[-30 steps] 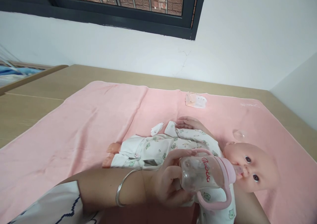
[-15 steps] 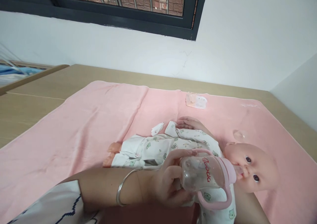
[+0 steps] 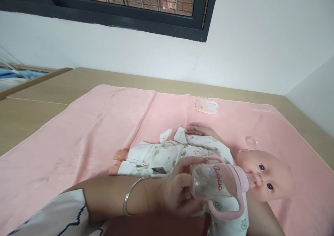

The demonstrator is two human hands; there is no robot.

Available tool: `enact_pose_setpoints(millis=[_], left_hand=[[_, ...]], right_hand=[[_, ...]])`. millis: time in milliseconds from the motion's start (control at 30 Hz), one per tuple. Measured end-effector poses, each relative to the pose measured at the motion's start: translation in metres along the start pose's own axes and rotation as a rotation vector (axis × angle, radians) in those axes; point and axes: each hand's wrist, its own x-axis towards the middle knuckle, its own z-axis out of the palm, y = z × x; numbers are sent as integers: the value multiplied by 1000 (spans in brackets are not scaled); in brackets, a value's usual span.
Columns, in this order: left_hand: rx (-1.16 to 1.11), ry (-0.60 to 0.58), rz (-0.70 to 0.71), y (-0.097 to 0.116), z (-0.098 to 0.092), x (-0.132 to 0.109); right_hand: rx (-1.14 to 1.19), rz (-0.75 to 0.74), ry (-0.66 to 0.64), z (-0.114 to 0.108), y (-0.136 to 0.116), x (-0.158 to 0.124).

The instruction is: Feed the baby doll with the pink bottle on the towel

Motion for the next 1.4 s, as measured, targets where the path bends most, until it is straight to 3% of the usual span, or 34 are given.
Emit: enact_pose_setpoints(millis=[167,1400], left_hand=[[43,5,-24,1,0,-2],[38,28,-32,2,0,-3]], right_hand=[[146,94,16,2,-3,-1],[105,55,13,6,-5,-4]])
